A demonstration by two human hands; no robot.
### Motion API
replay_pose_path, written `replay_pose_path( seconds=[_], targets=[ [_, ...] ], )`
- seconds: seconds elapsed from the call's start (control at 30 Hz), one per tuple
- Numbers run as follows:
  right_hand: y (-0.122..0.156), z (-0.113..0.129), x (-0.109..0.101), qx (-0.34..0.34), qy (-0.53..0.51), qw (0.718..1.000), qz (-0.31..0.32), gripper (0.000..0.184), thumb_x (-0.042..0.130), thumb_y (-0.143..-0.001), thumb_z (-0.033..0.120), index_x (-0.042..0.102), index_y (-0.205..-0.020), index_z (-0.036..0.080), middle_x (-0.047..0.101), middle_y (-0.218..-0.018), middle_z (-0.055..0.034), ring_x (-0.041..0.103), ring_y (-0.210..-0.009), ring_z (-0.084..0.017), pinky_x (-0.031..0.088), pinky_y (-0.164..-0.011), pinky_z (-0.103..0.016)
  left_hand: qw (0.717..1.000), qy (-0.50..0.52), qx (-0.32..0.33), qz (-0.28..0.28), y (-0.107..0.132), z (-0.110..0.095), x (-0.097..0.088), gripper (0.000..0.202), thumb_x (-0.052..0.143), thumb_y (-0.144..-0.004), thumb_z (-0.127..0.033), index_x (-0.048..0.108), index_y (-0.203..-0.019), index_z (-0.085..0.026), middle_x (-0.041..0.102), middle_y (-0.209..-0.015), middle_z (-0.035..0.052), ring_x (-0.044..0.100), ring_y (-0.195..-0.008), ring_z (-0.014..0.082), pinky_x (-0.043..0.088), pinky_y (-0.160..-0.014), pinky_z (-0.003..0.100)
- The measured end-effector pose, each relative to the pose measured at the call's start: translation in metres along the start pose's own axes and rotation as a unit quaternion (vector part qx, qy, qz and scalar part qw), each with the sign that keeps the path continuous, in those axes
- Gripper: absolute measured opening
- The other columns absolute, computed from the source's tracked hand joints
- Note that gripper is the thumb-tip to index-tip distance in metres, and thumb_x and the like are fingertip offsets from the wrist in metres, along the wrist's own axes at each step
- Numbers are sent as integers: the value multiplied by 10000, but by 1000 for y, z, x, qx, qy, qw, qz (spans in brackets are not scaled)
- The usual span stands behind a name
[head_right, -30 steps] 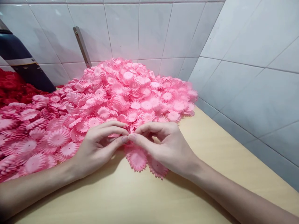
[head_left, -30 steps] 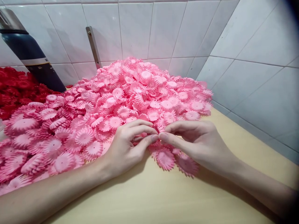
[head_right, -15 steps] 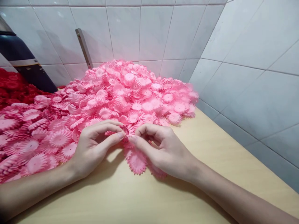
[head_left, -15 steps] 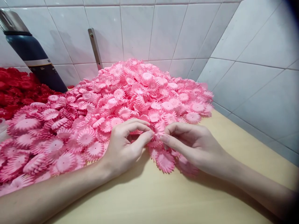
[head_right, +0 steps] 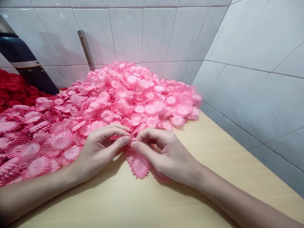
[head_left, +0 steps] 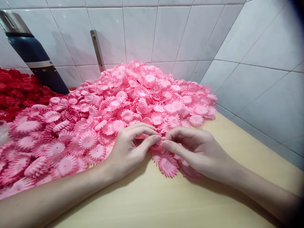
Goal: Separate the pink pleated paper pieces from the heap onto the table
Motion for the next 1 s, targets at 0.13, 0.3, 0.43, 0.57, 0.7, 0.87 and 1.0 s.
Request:
replay_pose_path(
  seconds=[0.13,0.3,0.43,0.57,0.7,0.87,1.0],
  targets=[
    [0,1,-2,6,-15,1000,-9,218,595,-866,373,557,-755,190,505,-547,45,453,-395,-69,385,-386,-201,999,-11,-20,-23,1,3,-2,85,611,-850,-179,670,-797,-149,674,-819,35,616,-781,142,495,-713,242],
    [-5,4,-11,-57,11,995,-76,206,652,-798,255,532,-646,185,507,-581,29,493,-504,-94,433,-471,-208,997,-9,-25,-74,1,2,-4,76,612,-841,-181,658,-787,-155,671,-797,36,621,-736,143,511,-671,240],
    [-4,4,-11,-65,45,994,-72,200,679,-783,288,563,-657,186,538,-595,15,505,-530,-115,429,-476,-223,998,-20,2,-56,1,-4,-2,79,632,-814,-154,677,-749,-145,688,-816,61,638,-747,153,526,-622,230],
    [-1,7,-8,-78,83,991,-68,195,761,-718,322,620,-679,192,579,-602,7,486,-508,-115,386,-439,-230,998,-34,54,-27,3,-11,0,85,631,-802,-123,693,-747,-142,694,-811,67,644,-721,146,511,-547,209],
    [-1,9,-6,-78,82,991,-68,183,685,-794,330,644,-669,202,607,-590,-3,516,-479,-124,410,-432,-247,997,-47,38,-43,3,-8,-2,89,625,-808,-120,688,-750,-145,699,-808,59,645,-741,148,523,-602,222],
    [-1,14,-7,-117,77,986,-88,204,652,-789,213,579,-599,204,567,-532,19,511,-453,-109,389,-403,-236,995,-29,-1,-92,3,-4,-5,71,640,-813,-166,680,-758,-147,686,-766,34,627,-690,132,516,-618,221],
    [10,16,-9,-149,18,984,-101,265,659,-765,160,516,-555,232,486,-434,45,441,-366,-111,365,-377,-273,986,12,-73,-148,1,3,-11,108,638,-818,-209,668,-736,-145,669,-717,18,618,-651,126,507,-597,220]
  ],
)
Point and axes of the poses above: each hand's wrist, its own y-axis away from the middle knuckle, its own x-axis out of the palm, z = x × y, the point moved 4 cm from there along -y, towards the middle knuckle
